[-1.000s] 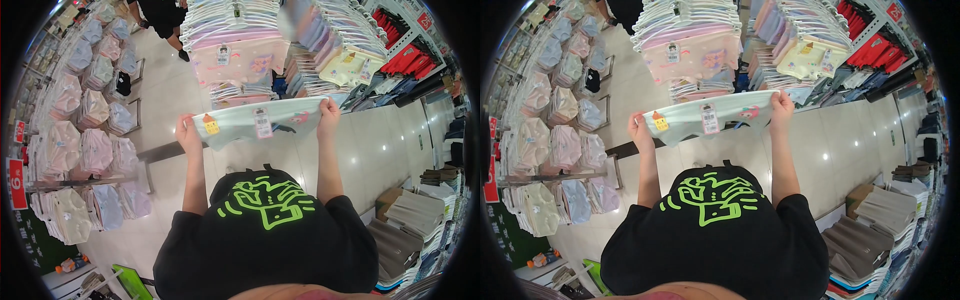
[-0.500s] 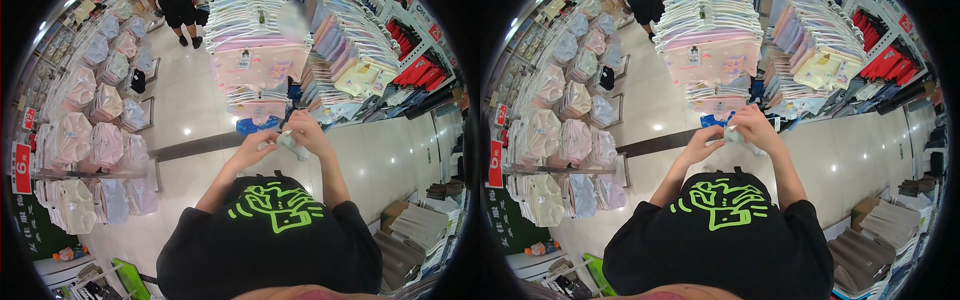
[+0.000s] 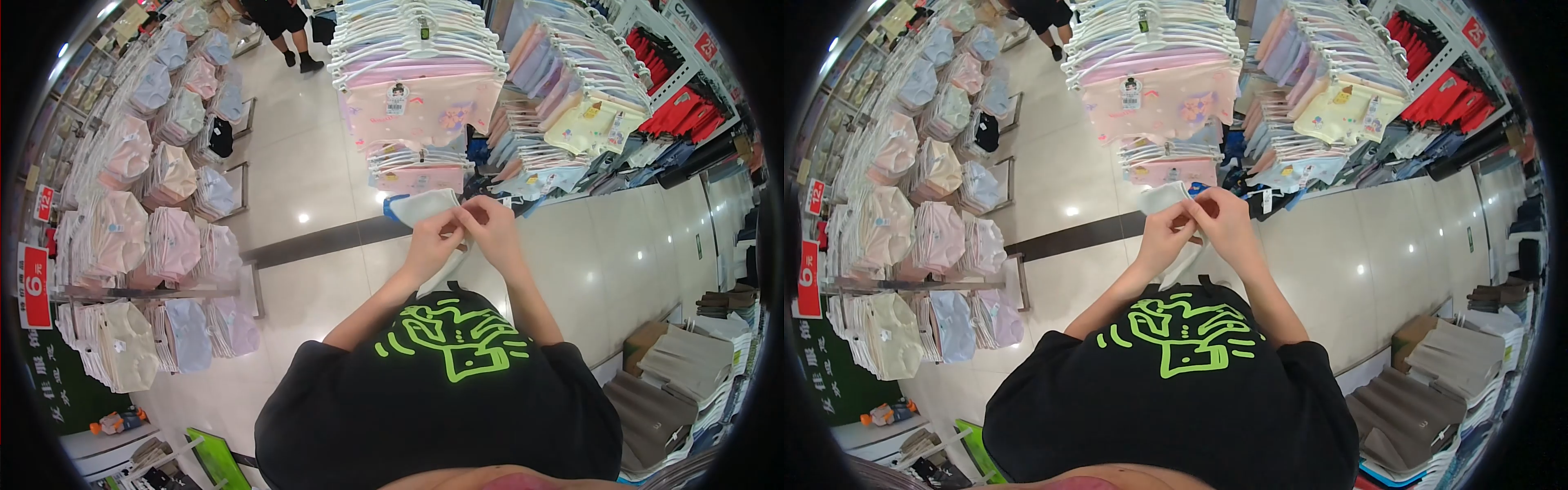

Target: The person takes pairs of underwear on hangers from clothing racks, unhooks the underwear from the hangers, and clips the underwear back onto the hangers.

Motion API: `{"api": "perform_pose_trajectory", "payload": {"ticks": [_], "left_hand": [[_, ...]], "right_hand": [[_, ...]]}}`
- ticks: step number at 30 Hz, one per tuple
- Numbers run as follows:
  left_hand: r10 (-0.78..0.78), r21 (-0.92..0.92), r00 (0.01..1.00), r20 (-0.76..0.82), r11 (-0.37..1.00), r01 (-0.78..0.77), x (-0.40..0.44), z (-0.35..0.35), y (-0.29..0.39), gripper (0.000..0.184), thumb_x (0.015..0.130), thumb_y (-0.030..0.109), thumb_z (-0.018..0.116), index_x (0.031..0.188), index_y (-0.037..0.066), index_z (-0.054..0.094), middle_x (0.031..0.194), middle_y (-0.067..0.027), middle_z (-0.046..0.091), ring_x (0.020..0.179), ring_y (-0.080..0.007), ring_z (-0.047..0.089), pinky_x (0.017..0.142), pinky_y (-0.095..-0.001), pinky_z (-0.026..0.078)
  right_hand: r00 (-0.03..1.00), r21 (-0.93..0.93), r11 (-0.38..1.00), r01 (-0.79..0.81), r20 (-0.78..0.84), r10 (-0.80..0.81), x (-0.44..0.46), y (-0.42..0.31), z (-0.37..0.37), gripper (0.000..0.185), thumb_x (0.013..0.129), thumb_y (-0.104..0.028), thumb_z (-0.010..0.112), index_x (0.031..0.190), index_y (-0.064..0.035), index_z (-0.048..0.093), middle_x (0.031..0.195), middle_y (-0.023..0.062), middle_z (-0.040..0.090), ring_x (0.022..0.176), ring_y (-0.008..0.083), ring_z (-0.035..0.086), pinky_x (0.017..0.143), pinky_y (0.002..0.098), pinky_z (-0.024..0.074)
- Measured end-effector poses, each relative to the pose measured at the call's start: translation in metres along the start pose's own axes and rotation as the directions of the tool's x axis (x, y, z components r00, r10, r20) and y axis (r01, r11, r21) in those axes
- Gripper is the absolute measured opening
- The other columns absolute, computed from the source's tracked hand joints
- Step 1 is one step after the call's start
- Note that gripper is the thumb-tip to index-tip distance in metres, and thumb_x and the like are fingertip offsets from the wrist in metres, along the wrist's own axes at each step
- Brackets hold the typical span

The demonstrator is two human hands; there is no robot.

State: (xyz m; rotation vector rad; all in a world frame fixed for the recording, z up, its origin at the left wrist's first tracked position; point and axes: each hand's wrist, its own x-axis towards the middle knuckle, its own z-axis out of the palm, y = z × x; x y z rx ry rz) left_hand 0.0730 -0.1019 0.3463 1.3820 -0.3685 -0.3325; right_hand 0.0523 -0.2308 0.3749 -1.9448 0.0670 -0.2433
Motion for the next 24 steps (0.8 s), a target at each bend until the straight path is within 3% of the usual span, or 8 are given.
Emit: {"api": "perform_pose_trajectory", "payload": {"ticks": [3, 7, 9, 12, 15, 20, 22, 24], "left_hand": [[0.15, 0.148, 0.987, 0.053, 0.977, -0.157, 0.0, -0.005, -0.018, 0.009, 0.078, 0.002, 0.059, 0.084, -0.005, 0.059, 0.077, -0.0085, 0.06, 0.072, -0.0123, 0.06, 0.059, -0.0237, 0.048], [0.119, 0.276, 0.991, 0.054, 0.952, -0.13, 0.001, -0.011, -0.021, 0.009, 0.076, 0.001, 0.06, 0.083, -0.005, 0.059, 0.076, -0.0073, 0.06, 0.07, -0.0126, 0.059, 0.064, -0.0233, 0.048], [0.061, 0.075, 0.998, 0.027, 0.995, -0.063, 0.003, -0.015, -0.036, 0.007, 0.075, 0.001, 0.061, 0.08, -0.004, 0.059, 0.074, -0.0054, 0.058, 0.069, -0.011, 0.057, 0.063, -0.0241, 0.047], [0.009, -0.035, 0.999, 0.051, 0.999, -0.007, 0.003, -0.017, -0.032, 0.005, 0.076, 0.002, 0.06, 0.074, -0.002, 0.057, 0.073, -0.0012, 0.055, 0.065, -0.0081, 0.053, 0.06, -0.0235, 0.043], [-0.014, -0.084, 1.0, 0.012, 0.996, 0.015, 0.005, -0.024, -0.044, 0.007, 0.083, 0.006, 0.056, 0.077, 0.004, 0.054, 0.068, 0.0037, 0.049, 0.059, -0.0038, 0.045, 0.051, -0.0176, 0.034], [-0.1, -0.155, 0.984, -0.15, 0.985, 0.076, 0.013, -0.028, -0.026, 0.008, 0.089, 0.019, 0.048, 0.086, 0.012, 0.05, 0.062, 0.008, 0.035, 0.052, -0.0012, 0.029, 0.047, -0.0177, 0.023], [-0.056, -0.022, 0.99, -0.127, 0.998, 0.053, 0.012, -0.023, -0.014, 0.014, 0.088, 0.016, 0.05, 0.083, 0.003, 0.051, 0.067, 0.0041, 0.043, 0.064, -0.0047, 0.038, 0.057, -0.0206, 0.03], [-0.021, 0.119, 0.998, -0.062, 0.992, 0.029, 0.011, -0.02, -0.02, 0.016, 0.088, 0.018, 0.051, 0.084, 0.003, 0.053, 0.066, 0.0044, 0.044, 0.062, -0.005, 0.038, 0.055, -0.0211, 0.03]], "right_hand": [[0.999, -0.008, 0.999, -0.039, -0.012, 0.039, -0.001, 0.005, -0.001, 0.021, 0.077, -0.017, 0.063, 0.077, 0.0038, 0.061, 0.068, 0.0107, 0.06, 0.058, 0.0153, 0.056, 0.056, 0.0256, 0.0436], [1.0, 0.05, 0.998, -0.028, -0.001, 0.028, -0.002, 0.009, 0.0, 0.017, 0.077, -0.013, 0.062, 0.08, 0.0035, 0.061, 0.064, 0.009, 0.059, 0.056, 0.0123, 0.054, 0.054, 0.0247, 0.0419], [0.999, 0.077, 0.996, -0.046, 0.019, 0.045, -0.002, 0.012, -0.001, 0.016, 0.077, -0.012, 0.062, 0.079, 0.0032, 0.061, 0.063, 0.0074, 0.058, 0.056, 0.0105, 0.052, 0.053, 0.0239, 0.0407], [0.997, 0.118, 0.99, -0.072, 0.038, 0.068, -0.002, 0.028, 0.0, 0.014, 0.076, -0.011, 0.063, 0.077, 0.0029, 0.059, 0.062, 0.0044, 0.056, 0.056, 0.0076, 0.048, 0.052, 0.0226, 0.0385], [0.997, 0.138, 0.987, -0.079, 0.036, 0.075, -0.002, 0.037, -0.004, 0.014, 0.076, -0.01, 0.062, 0.076, 0.0024, 0.057, 0.062, 0.0017, 0.054, 0.057, 0.0062, 0.046, 0.052, 0.0218, 0.0366], [0.996, 0.223, 0.971, -0.084, 0.052, 0.075, -0.002, 0.038, -0.017, 0.013, 0.081, -0.011, 0.059, 0.075, -0.0008, 0.052, 0.061, -0.0028, 0.048, 0.057, 0.0046, 0.041, 0.052, 0.02, 0.0334], [0.988, 0.576, 0.803, -0.154, 0.062, 0.144, -0.001, 0.038, -0.013, 0.016, 0.084, -0.013, 0.056, 0.073, -0.0042, 0.049, 0.063, -0.0056, 0.043, 0.059, 0.003, 0.038, 0.054, 0.0179, 0.0307], [0.987, 0.531, 0.833, -0.155, 0.057, 0.147, -0.003, 0.026, -0.014, 0.018, 0.085, -0.014, 0.055, 0.072, -0.005, 0.048, 0.064, -0.0061, 0.042, 0.061, 0.0026, 0.037, 0.056, 0.0174, 0.0298]]}}
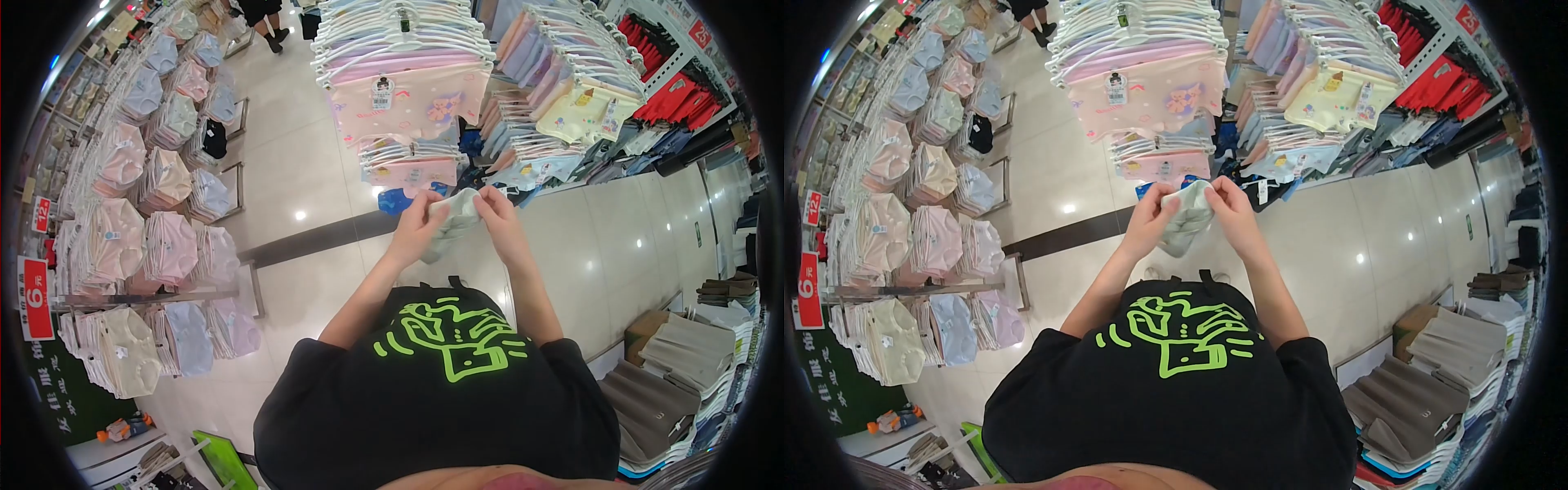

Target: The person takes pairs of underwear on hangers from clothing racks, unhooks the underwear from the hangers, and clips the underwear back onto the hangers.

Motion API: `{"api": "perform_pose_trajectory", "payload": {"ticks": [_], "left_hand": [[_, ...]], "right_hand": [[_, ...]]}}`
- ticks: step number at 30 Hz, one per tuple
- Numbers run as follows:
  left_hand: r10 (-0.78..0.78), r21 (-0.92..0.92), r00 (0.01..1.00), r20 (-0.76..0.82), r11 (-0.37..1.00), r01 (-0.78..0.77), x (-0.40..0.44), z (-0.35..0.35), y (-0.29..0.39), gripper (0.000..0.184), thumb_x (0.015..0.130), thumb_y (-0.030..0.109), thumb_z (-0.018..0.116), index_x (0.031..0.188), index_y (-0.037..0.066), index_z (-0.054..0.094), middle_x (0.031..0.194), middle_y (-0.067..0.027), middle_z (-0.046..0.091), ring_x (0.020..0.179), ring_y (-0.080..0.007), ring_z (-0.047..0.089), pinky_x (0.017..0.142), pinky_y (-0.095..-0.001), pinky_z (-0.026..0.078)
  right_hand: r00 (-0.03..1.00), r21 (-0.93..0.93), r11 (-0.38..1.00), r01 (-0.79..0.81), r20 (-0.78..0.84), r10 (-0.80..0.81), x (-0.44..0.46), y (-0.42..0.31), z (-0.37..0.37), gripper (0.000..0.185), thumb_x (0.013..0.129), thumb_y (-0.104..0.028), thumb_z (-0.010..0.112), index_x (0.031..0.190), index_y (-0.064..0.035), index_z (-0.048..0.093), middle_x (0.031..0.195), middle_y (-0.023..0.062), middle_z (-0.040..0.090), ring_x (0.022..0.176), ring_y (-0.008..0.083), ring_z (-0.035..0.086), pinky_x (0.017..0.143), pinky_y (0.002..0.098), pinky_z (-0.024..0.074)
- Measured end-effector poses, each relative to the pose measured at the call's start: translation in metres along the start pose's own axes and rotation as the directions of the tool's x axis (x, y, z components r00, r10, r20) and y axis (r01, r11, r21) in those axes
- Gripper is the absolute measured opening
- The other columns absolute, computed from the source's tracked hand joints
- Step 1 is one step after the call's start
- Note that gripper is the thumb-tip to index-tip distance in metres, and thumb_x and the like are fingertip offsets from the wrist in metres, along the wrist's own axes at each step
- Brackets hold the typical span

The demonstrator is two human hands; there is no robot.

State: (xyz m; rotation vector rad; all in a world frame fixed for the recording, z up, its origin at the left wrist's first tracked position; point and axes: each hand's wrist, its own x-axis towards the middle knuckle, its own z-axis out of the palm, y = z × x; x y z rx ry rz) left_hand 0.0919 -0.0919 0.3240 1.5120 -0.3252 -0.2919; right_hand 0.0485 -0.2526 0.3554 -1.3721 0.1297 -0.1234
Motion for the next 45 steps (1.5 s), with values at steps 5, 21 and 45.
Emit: {"api": "perform_pose_trajectory", "payload": {"ticks": [5, 21, 45], "left_hand": [[0.079, 0.214, 0.993, -0.089, 0.975, -0.058, 0.002, -0.005, -0.001, 0.02, 0.086, 0.02, 0.054, 0.083, 0.001, 0.059, 0.064, 0.0043, 0.048, 0.057, -0.0061, 0.039, 0.051, -0.0226, 0.031], [-0.102, -0.516, 0.974, -0.203, 0.856, -0.018, 0.011, 0.003, 0.017, 0.016, 0.084, 0.01, 0.054, 0.083, -0.005, 0.061, 0.074, -0.0031, 0.059, 0.066, -0.0078, 0.051, 0.064, -0.022, 0.04], [0.18, 0.131, 0.983, 0.028, 0.975, -0.182, -0.021, 0.048, -0.043, 0.024, 0.08, 0.008, 0.054, 0.098, -0.006, 0.05, 0.083, -0.0107, 0.059, 0.067, -0.0157, 0.057, 0.056, -0.0274, 0.047]], "right_hand": [[0.999, -0.185, 0.982, 0.03, -0.009, -0.032, 0.001, 0.005, -0.014, 0.02, 0.086, -0.016, 0.054, 0.07, -0.0062, 0.047, 0.068, -0.0066, 0.042, 0.066, 0.0018, 0.037, 0.059, 0.0176, 0.0281], [1.0, 0.015, 1.0, -0.009, 0.002, 0.009, 0.007, 0.004, -0.039, 0.02, 0.082, -0.014, 0.058, 0.068, -0.0072, 0.045, 0.063, -0.0068, 0.04, 0.061, 0.002, 0.035, 0.056, 0.0182, 0.0264], [0.864, -0.584, 0.637, 0.503, 0.34, -0.371, -0.016, -0.02, 0.016, 0.013, 0.072, -0.005, 0.063, 0.085, -0.002, 0.058, 0.078, 0.0098, 0.055, 0.068, 0.0238, 0.057, 0.06, 0.0295, 0.0454]]}}
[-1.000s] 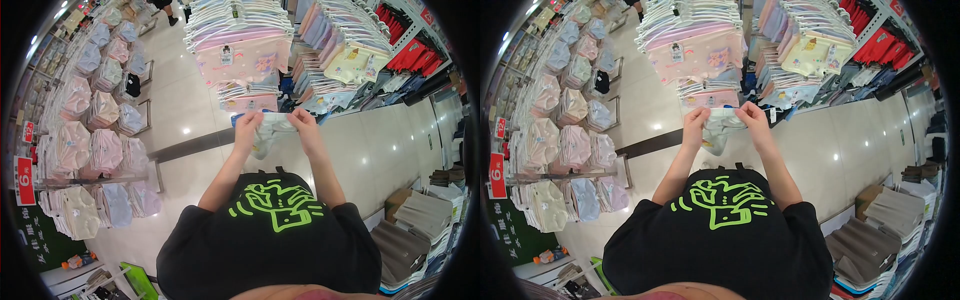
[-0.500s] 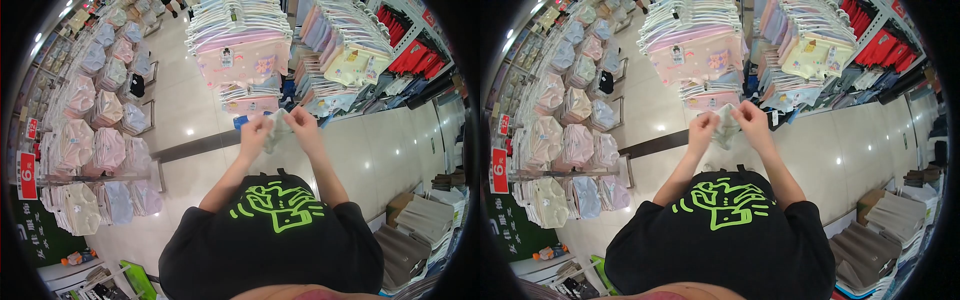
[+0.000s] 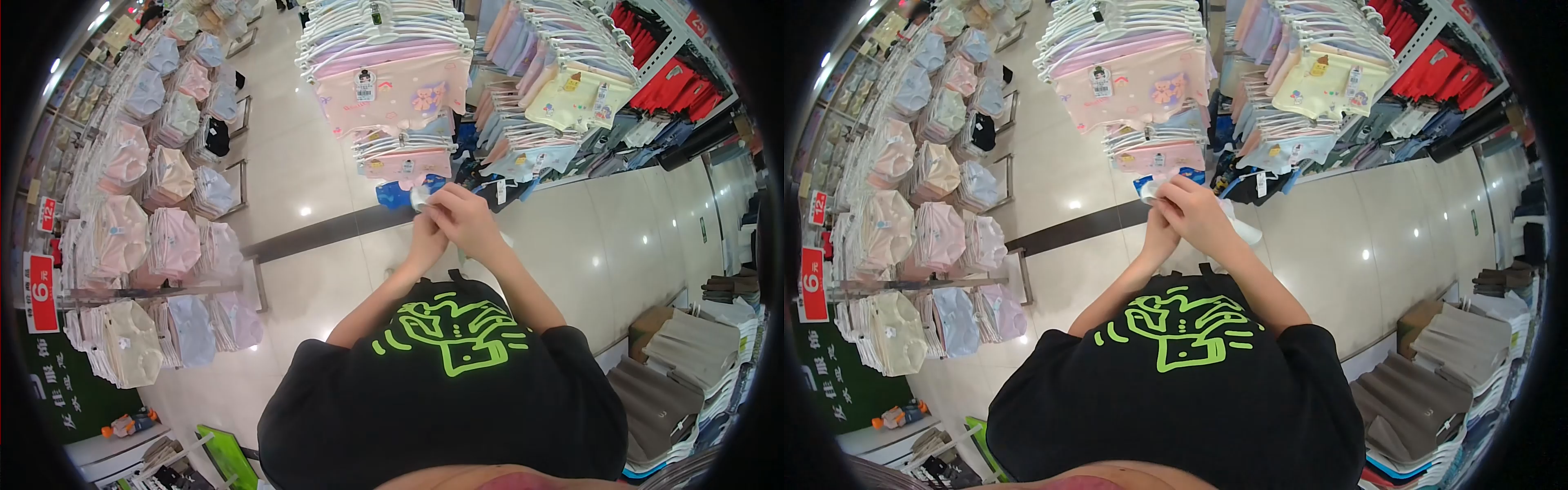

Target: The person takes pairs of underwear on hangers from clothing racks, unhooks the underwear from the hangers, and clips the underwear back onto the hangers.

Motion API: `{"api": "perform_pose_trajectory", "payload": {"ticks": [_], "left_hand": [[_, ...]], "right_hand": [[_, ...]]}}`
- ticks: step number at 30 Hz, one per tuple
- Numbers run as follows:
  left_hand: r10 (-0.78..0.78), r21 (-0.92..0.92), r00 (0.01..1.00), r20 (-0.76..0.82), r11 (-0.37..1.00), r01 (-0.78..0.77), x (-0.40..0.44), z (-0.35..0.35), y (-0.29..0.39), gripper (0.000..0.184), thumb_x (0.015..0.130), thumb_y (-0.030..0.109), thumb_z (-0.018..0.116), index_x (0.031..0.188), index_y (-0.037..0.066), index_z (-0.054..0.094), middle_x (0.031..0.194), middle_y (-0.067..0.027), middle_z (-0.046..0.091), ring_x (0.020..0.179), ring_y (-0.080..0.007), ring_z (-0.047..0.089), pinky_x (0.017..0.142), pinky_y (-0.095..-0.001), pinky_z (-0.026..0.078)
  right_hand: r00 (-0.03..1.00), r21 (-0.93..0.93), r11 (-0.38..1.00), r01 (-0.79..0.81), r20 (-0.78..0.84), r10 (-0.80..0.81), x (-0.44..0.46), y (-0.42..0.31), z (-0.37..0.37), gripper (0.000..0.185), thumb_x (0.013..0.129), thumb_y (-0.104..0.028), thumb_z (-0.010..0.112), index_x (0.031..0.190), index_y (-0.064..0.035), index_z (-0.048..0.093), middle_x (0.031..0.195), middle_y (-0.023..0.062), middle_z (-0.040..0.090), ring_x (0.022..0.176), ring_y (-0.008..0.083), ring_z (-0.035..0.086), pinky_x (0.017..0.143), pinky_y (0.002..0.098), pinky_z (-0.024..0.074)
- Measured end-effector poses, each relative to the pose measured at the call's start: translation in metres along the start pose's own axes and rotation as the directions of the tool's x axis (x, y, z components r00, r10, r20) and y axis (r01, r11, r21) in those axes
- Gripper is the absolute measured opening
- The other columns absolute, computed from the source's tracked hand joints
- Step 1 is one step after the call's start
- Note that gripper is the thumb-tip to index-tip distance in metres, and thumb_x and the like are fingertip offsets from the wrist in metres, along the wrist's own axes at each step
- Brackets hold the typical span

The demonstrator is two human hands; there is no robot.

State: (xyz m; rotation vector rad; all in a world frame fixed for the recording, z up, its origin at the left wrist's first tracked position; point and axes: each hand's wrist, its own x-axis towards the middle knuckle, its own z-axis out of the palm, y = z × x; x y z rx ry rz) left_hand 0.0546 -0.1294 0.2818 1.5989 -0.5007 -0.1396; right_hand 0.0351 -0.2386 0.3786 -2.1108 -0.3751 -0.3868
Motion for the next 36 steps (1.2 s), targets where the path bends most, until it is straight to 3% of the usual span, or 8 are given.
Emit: {"api": "perform_pose_trajectory", "payload": {"ticks": [3, 4, 7, 13, 15, 21, 25, 36], "left_hand": [[-0.319, -0.399, 0.933, -0.165, 0.887, 0.232, 0.007, -0.01, 0.002, 0.022, 0.083, 0.01, 0.05, 0.097, -0.008, 0.049, 0.086, -0.0117, 0.058, 0.067, -0.016, 0.058, 0.056, -0.0285, 0.049], [-0.392, -0.635, 0.895, -0.211, 0.752, 0.179, 0.014, -0.01, 0.036, 0.018, 0.085, 0.01, 0.047, 0.096, -0.005, 0.048, 0.084, -0.0112, 0.057, 0.068, -0.0175, 0.059, 0.055, -0.0293, 0.049], [-0.359, -0.759, 0.895, -0.264, 0.65, 0.036, 0.024, -0.028, 0.047, 0.015, 0.085, 0.009, 0.046, 0.096, -0.001, 0.046, 0.084, -0.0108, 0.056, 0.07, -0.0198, 0.058, 0.055, -0.0301, 0.048], [-0.353, -0.811, 0.911, -0.215, 0.584, 0.035, 0.025, -0.037, 0.061, 0.011, 0.086, 0.011, 0.045, 0.091, 0.002, 0.048, 0.077, -0.008, 0.056, 0.061, -0.0152, 0.055, 0.056, -0.0273, 0.046], [-0.358, -0.819, 0.912, -0.199, 0.572, 0.046, 0.025, -0.036, 0.064, 0.011, 0.086, 0.012, 0.046, 0.091, 0.002, 0.049, 0.077, -0.0081, 0.057, 0.061, -0.0149, 0.054, 0.056, -0.0276, 0.046], [-0.325, -0.861, 0.919, -0.222, 0.508, -0.028, 0.025, -0.038, 0.044, 0.018, 0.087, 0.011, 0.045, 0.102, 0.002, 0.044, 0.091, -0.0091, 0.055, 0.074, -0.0196, 0.056, 0.064, -0.0321, 0.047], [-0.312, -0.861, 0.926, -0.213, 0.507, -0.027, 0.022, -0.038, 0.045, 0.018, 0.088, 0.011, 0.045, 0.104, 0.003, 0.044, 0.094, -0.0088, 0.054, 0.08, -0.0202, 0.056, 0.068, -0.0325, 0.048], [-0.345, -0.805, 0.909, -0.233, 0.592, 0.018, 0.005, -0.03, 0.052, 0.027, 0.083, 0.004, 0.051, 0.109, 0.002, 0.043, 0.101, -0.0096, 0.053, 0.089, -0.0226, 0.057, 0.067, -0.035, 0.05]], "right_hand": [[0.984, 0.026, 0.999, 0.036, -0.175, -0.031, -0.001, -0.007, -0.004, 0.023, 0.072, -0.007, 0.064, 0.095, -0.0029, 0.058, 0.087, 0.01, 0.056, 0.078, 0.0225, 0.057, 0.067, 0.0293, 0.0452], [0.984, 0.024, 0.999, 0.037, -0.174, -0.032, -0.004, -0.003, -0.006, 0.023, 0.072, -0.007, 0.064, 0.095, -0.0029, 0.058, 0.087, 0.01, 0.056, 0.078, 0.0225, 0.057, 0.067, 0.0293, 0.0452], [0.976, 0.069, 0.99, -0.122, -0.172, 0.133, -0.017, 0.019, -0.009, 0.032, 0.074, -0.014, 0.064, 0.103, -0.0031, 0.054, 0.094, 0.011, 0.057, 0.087, 0.0244, 0.056, 0.071, 0.0312, 0.0444], [0.913, 0.151, 0.901, -0.407, 0.036, 0.407, -0.044, 0.073, 0.025, 0.035, 0.078, -0.025, 0.064, 0.103, -0.0027, 0.054, 0.102, 0.0097, 0.056, 0.09, 0.0193, 0.055, 0.075, 0.0303, 0.0435], [0.801, 0.507, 0.644, -0.573, 0.182, 0.57, -0.045, 0.081, 0.037, 0.038, 0.081, -0.027, 0.061, 0.111, -0.0057, 0.049, 0.102, 0.0094, 0.055, 0.093, 0.0185, 0.054, 0.076, 0.0318, 0.0439], [0.768, 0.789, 0.256, -0.558, 0.375, 0.518, -0.043, 0.035, 0.044, 0.058, 0.08, -0.013, 0.061, 0.128, -0.0111, 0.027, 0.115, 0.0095, 0.042, 0.095, 0.0184, 0.052, 0.077, 0.0309, 0.0444], [0.815, 0.702, 0.501, -0.506, 0.198, 0.544, -0.049, 0.043, 0.062, 0.053, 0.081, -0.01, 0.059, 0.125, -0.0112, 0.03, 0.114, 0.0093, 0.044, 0.093, 0.017, 0.053, 0.073, 0.029, 0.0439], [0.561, 0.841, 0.277, -0.464, 0.037, 0.827, -0.043, 0.079, 0.027, 0.028, 0.086, -0.01, 0.047, 0.113, -0.0113, 0.04, 0.102, 0.0037, 0.054, 0.089, 0.0128, 0.051, 0.072, 0.0302, 0.0419]]}}
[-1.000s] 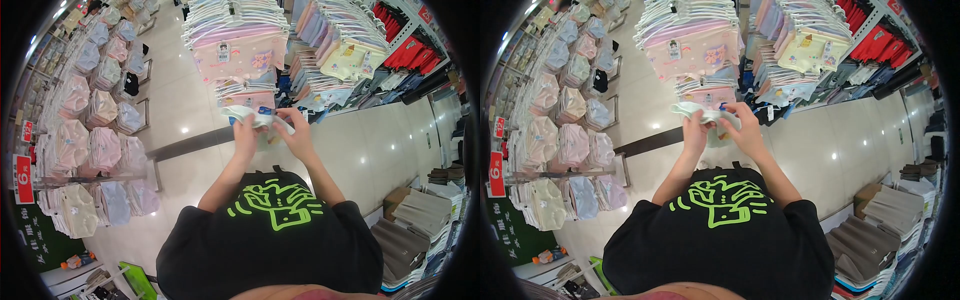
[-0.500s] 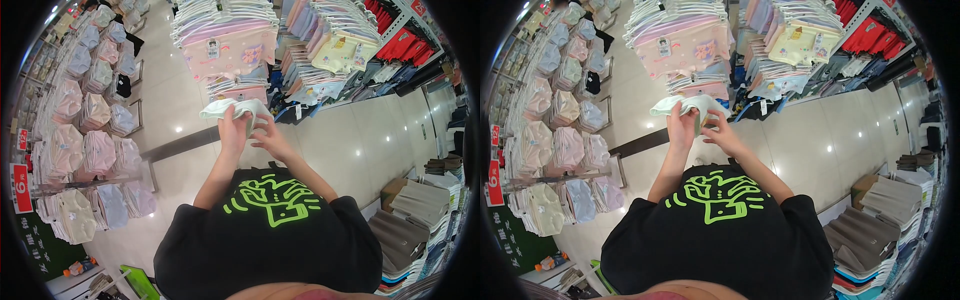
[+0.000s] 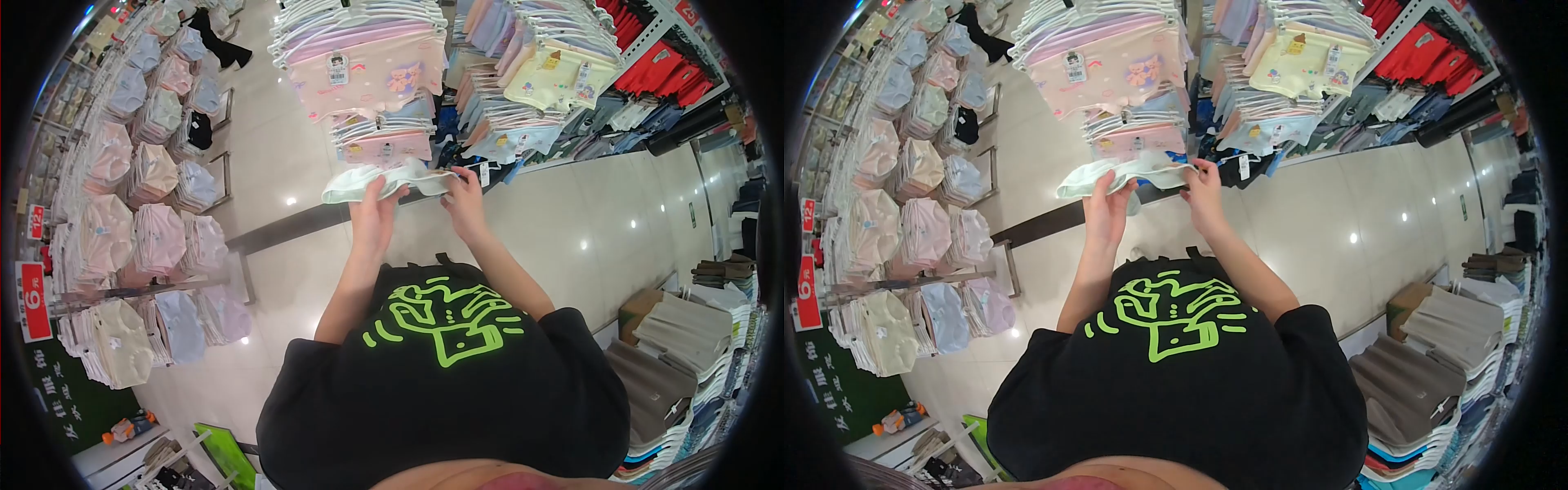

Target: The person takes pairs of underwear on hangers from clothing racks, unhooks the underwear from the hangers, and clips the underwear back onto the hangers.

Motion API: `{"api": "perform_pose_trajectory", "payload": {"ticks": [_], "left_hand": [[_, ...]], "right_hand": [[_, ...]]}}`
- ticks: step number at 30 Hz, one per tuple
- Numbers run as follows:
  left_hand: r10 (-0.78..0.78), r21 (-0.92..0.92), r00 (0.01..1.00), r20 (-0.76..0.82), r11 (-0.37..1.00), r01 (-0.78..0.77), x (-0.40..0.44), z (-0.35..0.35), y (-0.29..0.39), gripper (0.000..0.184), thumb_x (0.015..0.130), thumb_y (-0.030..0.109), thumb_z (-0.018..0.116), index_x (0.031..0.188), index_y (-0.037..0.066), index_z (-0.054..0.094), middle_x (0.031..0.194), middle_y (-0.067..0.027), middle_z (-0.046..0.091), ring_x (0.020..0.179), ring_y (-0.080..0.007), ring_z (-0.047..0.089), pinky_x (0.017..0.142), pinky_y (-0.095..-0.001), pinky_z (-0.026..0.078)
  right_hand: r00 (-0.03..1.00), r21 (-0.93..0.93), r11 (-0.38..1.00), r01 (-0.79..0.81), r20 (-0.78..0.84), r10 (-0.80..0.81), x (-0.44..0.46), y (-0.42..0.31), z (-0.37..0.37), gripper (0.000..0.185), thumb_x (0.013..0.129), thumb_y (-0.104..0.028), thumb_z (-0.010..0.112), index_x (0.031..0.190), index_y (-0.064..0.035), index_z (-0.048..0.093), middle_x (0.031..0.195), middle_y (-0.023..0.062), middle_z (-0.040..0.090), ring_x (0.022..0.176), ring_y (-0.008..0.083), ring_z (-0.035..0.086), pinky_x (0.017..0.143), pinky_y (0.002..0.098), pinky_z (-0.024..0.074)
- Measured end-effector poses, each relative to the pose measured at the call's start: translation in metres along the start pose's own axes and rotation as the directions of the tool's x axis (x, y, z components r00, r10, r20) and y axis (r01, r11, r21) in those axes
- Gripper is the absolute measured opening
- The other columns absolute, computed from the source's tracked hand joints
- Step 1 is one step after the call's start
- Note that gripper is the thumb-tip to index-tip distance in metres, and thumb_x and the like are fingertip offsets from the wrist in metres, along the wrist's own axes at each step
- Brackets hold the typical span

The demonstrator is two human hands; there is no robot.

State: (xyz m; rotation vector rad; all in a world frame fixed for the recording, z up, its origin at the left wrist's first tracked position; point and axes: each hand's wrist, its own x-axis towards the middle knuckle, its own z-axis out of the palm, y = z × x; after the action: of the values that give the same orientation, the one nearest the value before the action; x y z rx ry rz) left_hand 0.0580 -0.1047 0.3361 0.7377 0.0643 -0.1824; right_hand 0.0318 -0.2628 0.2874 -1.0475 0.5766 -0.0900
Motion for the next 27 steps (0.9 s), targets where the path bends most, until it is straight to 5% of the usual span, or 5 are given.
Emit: {"api": "perform_pose_trajectory", "payload": {"ticks": [7, 9, 15, 19, 27], "left_hand": [[-0.015, 0.183, 0.99, -0.143, 0.982, 0.041, -0.02, -0.036, -0.037, 0.026, 0.079, 0.005, 0.057, 0.102, 0.002, 0.044, 0.096, -0.0092, 0.052, 0.083, -0.0198, 0.055, 0.065, -0.0318, 0.047], [0.255, 0.586, 0.912, -0.321, 0.81, -0.02, -0.026, -0.064, -0.065, 0.037, 0.076, 0.007, 0.06, 0.108, 0.001, 0.042, 0.099, -0.0092, 0.046, 0.085, -0.0184, 0.051, 0.069, -0.0301, 0.043], [0.25, 0.788, 0.868, 0.428, 0.367, -0.494, -0.033, 0.004, -0.07, 0.049, 0.069, 0.009, 0.069, 0.108, 0.001, 0.041, 0.1, -0.0129, 0.045, 0.091, -0.0237, 0.049, 0.075, -0.0344, 0.041], [0.178, 0.746, 0.845, 0.505, 0.402, -0.531, -0.011, 0.02, -0.082, 0.042, 0.074, 0.008, 0.062, 0.11, 0.002, 0.041, 0.093, -0.0153, 0.051, 0.089, -0.0268, 0.053, 0.075, -0.0357, 0.039], [0.189, 0.754, 0.732, 0.655, -0.215, -0.62, 0.014, -0.002, -0.05, 0.009, 0.074, 0.007, 0.054, 0.083, 0.006, 0.053, 0.08, -0.0067, 0.057, 0.081, -0.0232, 0.055, 0.075, -0.039, 0.033]], "right_hand": [[0.902, 0.038, 0.902, 0.43, -0.064, -0.428, 0.014, -0.052, -0.025, 0.032, 0.082, 0.002, 0.049, 0.109, -0.0084, 0.038, 0.102, 0.0083, 0.05, 0.088, 0.0133, 0.052, 0.072, 0.0244, 0.0442], [0.836, -0.071, 0.834, 0.548, 0.015, -0.548, 0.009, -0.06, -0.027, 0.033, 0.079, 0.004, 0.051, 0.108, -0.0068, 0.039, 0.101, 0.0083, 0.049, 0.078, 0.0116, 0.054, 0.066, 0.0223, 0.0449], [0.721, -0.433, 0.584, 0.687, 0.303, -0.623, -0.02, -0.061, -0.008, 0.014, 0.07, 0.001, 0.059, 0.082, 0.0, 0.052, 0.072, 0.0049, 0.051, 0.057, 0.0106, 0.053, 0.049, 0.0249, 0.041], [0.704, -0.582, 0.431, 0.69, 0.399, -0.588, -0.026, -0.067, -0.003, 0.01, 0.063, -0.001, 0.062, 0.069, 0.0004, 0.055, 0.064, 0.0076, 0.05, 0.054, 0.0165, 0.054, 0.051, 0.0276, 0.0423], [0.844, -0.767, 0.355, 0.534, 0.46, -0.276, -0.018, -0.086, -0.02, 0.015, 0.062, -0.009, 0.07, 0.073, 0.0004, 0.066, 0.063, 0.0113, 0.061, 0.056, 0.018, 0.059, 0.055, 0.0261, 0.0452]]}}
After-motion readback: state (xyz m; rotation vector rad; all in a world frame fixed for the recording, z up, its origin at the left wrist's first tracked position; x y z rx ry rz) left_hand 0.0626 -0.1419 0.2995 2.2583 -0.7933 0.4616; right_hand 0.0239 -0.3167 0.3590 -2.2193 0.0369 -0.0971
